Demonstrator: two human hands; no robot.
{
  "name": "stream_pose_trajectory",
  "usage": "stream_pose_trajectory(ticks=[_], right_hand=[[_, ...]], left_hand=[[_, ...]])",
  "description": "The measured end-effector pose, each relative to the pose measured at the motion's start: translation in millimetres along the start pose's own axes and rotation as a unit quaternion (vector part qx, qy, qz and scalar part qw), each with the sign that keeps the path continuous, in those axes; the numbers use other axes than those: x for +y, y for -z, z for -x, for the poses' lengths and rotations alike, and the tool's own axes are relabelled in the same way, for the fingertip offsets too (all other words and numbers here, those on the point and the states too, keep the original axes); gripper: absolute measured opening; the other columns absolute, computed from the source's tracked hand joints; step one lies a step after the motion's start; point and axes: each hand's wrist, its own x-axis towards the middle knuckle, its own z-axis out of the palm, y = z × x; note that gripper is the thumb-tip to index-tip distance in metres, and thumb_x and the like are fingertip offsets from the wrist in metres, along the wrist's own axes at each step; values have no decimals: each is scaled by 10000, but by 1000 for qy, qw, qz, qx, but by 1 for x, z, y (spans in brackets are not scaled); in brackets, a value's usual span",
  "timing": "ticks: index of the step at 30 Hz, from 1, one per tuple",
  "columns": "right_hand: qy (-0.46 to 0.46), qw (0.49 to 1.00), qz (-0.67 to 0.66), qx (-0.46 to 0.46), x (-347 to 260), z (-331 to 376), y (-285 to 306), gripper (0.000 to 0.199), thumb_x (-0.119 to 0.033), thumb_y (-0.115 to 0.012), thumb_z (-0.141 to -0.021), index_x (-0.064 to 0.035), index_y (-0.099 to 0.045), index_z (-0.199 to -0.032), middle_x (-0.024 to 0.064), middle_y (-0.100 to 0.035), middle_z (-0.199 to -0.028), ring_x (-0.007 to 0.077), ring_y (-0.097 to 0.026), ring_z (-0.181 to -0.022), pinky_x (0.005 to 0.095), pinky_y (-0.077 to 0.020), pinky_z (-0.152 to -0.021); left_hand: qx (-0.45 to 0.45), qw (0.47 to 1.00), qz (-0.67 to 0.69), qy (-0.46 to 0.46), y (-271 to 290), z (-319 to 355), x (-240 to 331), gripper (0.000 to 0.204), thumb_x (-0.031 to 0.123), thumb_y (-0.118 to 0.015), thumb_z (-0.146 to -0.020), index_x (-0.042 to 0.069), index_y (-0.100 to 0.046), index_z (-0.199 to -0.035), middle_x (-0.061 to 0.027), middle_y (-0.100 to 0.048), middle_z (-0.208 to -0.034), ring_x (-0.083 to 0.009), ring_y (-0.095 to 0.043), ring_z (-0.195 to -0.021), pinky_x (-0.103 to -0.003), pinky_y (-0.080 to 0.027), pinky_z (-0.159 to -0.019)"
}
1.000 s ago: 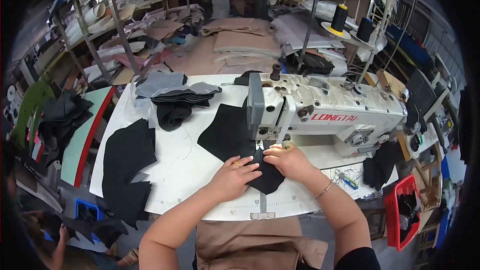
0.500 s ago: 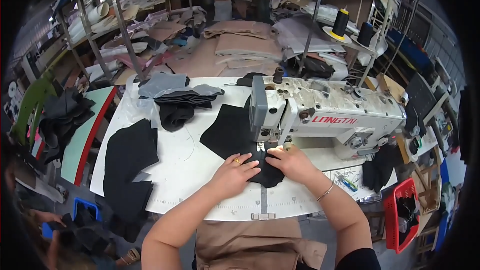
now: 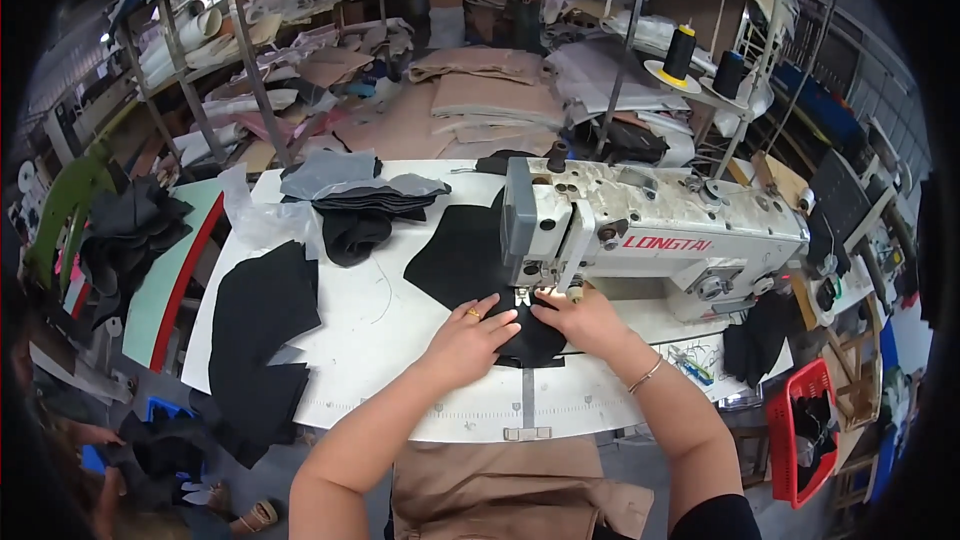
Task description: Stitching black fabric components using an industrial sewing machine.
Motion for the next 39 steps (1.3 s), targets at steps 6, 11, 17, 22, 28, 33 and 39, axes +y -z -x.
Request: stream_pose_trajectory(ticks=[6,11,17,22,28,33,39], right_hand=[[11,999,34,4,2,0,-5,279,-118,-581,-766,-153,-681,-1024,8,-670,-1040,258,-597,-656,358,-487,-666],[9,999,37,18,0,-1,-5,264,-107,-580,-762,-141,-679,-1006,7,-668,-1018,247,-598,-653,357,-482,-668],[6,997,69,18,1,-1,-5,268,-103,-576,-763,-147,-671,-1010,-5,-662,-978,231,-602,-652,352,-488,-685],[7,997,71,33,1,-1,-9,249,-117,-570,-775,-165,-663,-1001,-5,-659,-917,204,-619,-653,358,-490,-691],[-16,996,82,28,1,-2,-16,238,-120,-570,-780,-167,-640,-1003,-15,-658,-851,203,-619,-645,362,-488,-682],[-19,997,70,15,2,-3,-17,239,-114,-565,-779,-165,-638,-1001,-14,-659,-848,208,-619,-647,357,-484,-676],[-23,996,80,9,1,-2,-16,245,-104,-561,-781,-161,-640,-1005,-6,-662,-849,209,-617,-653,348,-473,-675]], left_hand=[[-10,1000,-13,1,2,0,2,501,113,-665,-736,136,-581,-1229,-24,-498,-1369,-272,-355,-1348,-437,-288,-1109],[-12,1000,-14,7,5,-2,5,522,105,-672,-722,130,-569,-1233,-37,-485,-1358,-276,-333,-1358,-438,-278,-1115],[1,1000,-18,8,7,-1,7,530,129,-691,-715,145,-570,-1230,-52,-483,-1327,-288,-310,-1365,-457,-255,-1128],[2,1000,-15,10,7,1,9,585,110,-696,-683,177,-567,-1249,-44,-487,-1333,-292,-319,-1360,-489,-243,-1132],[19,999,-28,6,0,2,6,565,125,-688,-706,184,-564,-1254,-38,-482,-1352,-294,-306,-1369,-499,-237,-1132],[17,1000,-20,11,1,2,6,554,129,-681,-721,185,-564,-1259,-43,-483,-1354,-296,-302,-1372,-504,-233,-1133],[15,1000,-24,9,-1,2,4,548,137,-677,-734,179,-558,-1267,-48,-479,-1362,-298,-296,-1377,-508,-222,-1137]])
